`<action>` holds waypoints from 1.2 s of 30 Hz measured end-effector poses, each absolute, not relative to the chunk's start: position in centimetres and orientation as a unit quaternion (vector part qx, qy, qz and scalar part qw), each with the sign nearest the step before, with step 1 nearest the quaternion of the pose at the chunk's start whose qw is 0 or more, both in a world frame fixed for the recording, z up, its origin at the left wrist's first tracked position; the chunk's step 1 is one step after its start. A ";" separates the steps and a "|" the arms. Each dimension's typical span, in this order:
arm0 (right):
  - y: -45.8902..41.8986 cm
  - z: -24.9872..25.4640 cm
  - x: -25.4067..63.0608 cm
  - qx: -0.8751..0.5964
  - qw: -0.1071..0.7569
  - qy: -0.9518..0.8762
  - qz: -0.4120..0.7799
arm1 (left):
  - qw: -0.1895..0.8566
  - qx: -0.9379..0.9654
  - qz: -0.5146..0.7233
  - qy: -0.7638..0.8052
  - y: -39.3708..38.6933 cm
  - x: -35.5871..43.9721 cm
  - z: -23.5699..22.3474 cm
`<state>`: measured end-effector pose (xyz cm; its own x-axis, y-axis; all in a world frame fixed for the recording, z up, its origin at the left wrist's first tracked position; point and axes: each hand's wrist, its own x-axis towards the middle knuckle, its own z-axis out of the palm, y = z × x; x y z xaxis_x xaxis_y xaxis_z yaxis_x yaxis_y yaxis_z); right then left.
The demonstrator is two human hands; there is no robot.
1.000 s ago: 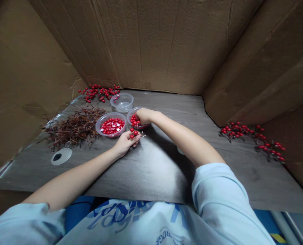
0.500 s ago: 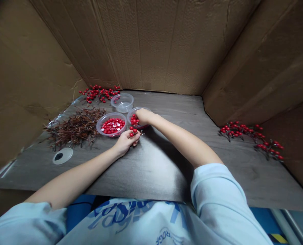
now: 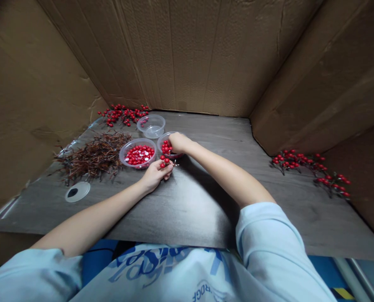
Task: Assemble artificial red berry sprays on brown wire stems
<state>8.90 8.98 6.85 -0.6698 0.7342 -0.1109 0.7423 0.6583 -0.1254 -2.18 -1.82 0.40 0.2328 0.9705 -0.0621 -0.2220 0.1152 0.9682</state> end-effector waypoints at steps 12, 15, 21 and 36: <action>9.1 7.0 9.4 0.386 -0.038 0.913 -0.131 | 0.637 0.459 0.476 0.396 -1.9 -2.2 0.6; 9.4 7.0 9.6 0.385 -0.063 0.912 -0.127 | 0.636 0.462 0.475 0.396 -1.9 -2.2 0.6; 9.5 6.9 9.8 0.378 -0.114 0.908 -0.143 | 0.636 0.463 0.475 0.394 -1.9 -2.2 0.7; 8.1 7.6 12.4 0.403 -0.259 0.838 -0.261 | 0.641 0.456 0.481 0.387 -2.0 -2.2 0.7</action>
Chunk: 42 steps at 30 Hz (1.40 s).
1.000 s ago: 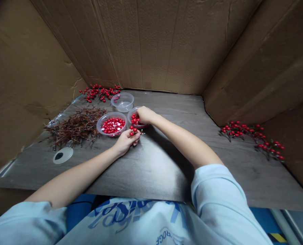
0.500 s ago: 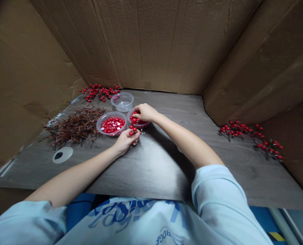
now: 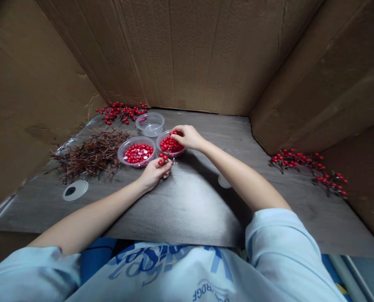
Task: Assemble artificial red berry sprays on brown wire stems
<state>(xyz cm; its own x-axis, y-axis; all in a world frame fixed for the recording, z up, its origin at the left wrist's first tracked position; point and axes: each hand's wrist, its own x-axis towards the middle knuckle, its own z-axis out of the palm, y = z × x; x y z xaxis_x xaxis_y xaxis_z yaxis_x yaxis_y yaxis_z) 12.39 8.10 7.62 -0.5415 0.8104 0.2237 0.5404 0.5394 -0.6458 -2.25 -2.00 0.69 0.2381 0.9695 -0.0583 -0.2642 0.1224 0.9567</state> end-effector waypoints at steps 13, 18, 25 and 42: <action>6.9 7.2 13.6 -0.428 0.267 -0.827 0.249 | 0.644 0.444 0.488 0.387 -1.8 -2.3 0.5; 4.4 7.7 15.0 -0.341 0.237 -0.890 0.188 | 0.651 0.455 0.483 0.369 -1.8 -2.4 0.4; 1.3 6.7 16.3 -0.309 0.222 -0.917 0.118 | 0.656 0.453 0.469 0.381 -1.7 -2.5 0.3; -0.9 5.7 16.2 -0.379 0.201 -0.904 -0.004 | 0.651 0.486 0.437 0.385 -1.8 -2.6 0.3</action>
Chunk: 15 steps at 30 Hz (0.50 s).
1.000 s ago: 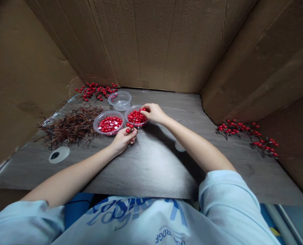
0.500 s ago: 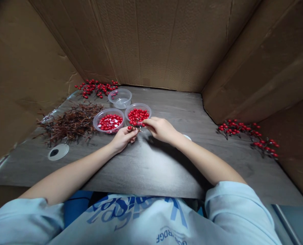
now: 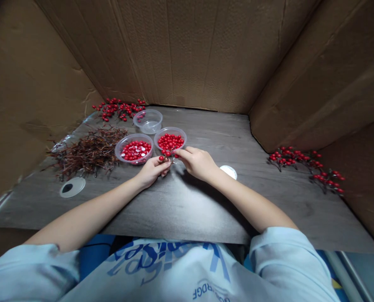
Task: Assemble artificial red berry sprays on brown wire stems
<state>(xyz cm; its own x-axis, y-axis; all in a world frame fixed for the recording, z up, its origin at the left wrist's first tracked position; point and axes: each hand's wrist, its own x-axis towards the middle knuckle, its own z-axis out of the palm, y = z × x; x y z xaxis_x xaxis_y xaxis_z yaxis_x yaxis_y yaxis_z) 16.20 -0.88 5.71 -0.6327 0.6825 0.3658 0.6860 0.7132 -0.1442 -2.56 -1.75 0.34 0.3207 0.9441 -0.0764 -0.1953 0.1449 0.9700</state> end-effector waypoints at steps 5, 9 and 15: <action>-1.1 5.7 16.2 -0.381 0.198 -0.903 0.002 | 0.649 0.508 0.416 0.385 -1.7 -2.5 0.3; -1.3 5.5 16.2 -0.384 0.190 -0.904 -0.009 | 0.649 0.512 0.409 0.387 -1.8 -2.6 0.4; -1.4 5.2 16.2 -0.378 0.189 -0.906 -0.034 | 0.645 0.512 0.414 0.388 -1.9 -2.6 0.5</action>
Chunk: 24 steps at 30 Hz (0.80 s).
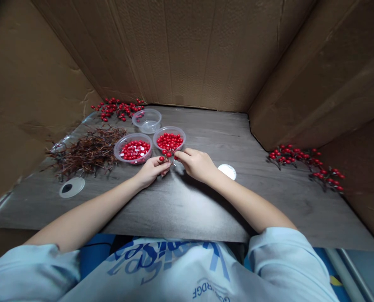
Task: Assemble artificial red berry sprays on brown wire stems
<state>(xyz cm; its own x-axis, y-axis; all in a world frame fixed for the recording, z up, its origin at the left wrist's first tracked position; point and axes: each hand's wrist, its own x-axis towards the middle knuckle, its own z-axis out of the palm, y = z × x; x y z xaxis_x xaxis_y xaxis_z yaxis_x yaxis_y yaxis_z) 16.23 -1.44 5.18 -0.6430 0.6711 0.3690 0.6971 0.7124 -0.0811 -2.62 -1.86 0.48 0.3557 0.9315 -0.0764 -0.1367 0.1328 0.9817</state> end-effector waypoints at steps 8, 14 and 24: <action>-1.8 4.8 16.2 -0.372 0.188 -0.907 -0.061 | 0.648 0.500 0.422 0.390 -1.9 -2.5 0.6; -1.7 4.6 16.3 -0.357 0.202 -0.911 -0.029 | 0.653 0.491 0.422 0.393 -2.0 -2.4 0.7; -1.8 4.0 16.3 -0.344 0.227 -0.911 0.012 | 0.647 0.503 0.423 0.387 -2.0 -2.4 1.0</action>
